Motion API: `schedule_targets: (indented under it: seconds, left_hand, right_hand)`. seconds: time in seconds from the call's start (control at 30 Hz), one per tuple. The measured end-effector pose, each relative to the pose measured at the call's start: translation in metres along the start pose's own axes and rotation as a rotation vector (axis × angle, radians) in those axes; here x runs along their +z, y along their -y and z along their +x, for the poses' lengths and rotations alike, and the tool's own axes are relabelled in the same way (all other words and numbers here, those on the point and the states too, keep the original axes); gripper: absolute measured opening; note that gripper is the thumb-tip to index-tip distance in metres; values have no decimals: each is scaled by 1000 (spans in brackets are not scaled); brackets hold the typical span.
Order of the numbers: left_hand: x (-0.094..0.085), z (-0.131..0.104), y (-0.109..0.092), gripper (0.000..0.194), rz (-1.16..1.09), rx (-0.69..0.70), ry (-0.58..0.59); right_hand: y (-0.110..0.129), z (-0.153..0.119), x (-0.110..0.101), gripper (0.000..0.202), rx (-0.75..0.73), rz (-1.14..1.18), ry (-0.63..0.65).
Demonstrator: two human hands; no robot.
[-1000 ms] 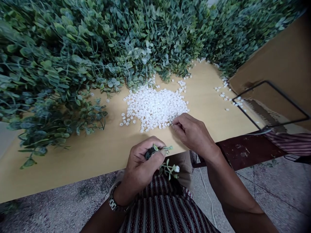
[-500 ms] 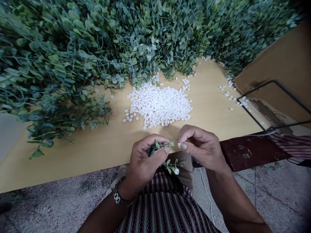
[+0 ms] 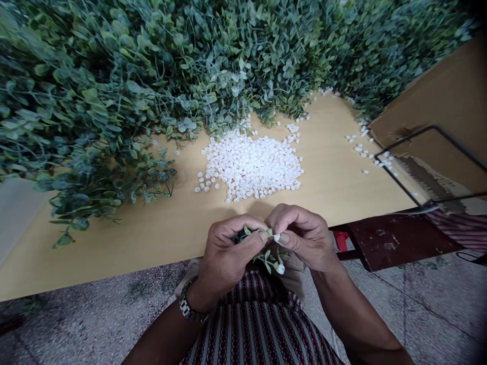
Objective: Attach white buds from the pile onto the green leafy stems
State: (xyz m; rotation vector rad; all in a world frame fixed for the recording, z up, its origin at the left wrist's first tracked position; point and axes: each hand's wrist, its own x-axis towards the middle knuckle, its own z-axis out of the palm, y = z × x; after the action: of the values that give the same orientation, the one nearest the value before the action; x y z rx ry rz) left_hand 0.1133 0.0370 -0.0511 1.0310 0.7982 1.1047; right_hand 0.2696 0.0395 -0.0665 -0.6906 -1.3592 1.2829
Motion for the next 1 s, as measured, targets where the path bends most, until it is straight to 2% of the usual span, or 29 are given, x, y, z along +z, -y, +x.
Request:
schedule_targets:
  seconds: [0.23,0.57,1.0]
  left_hand:
    - [3,3,-2,14,25,-15,-42]
    - [1,1,0,14,45,-12,-55]
    - [3,0,4,11,73,16,-94]
  right_hand:
    - [-3,1,-2,5,-1,35,33]
    - [-3,-1,1,4,14,24,-2]
    - [-4,-3,1,1,-13,-99,-21]
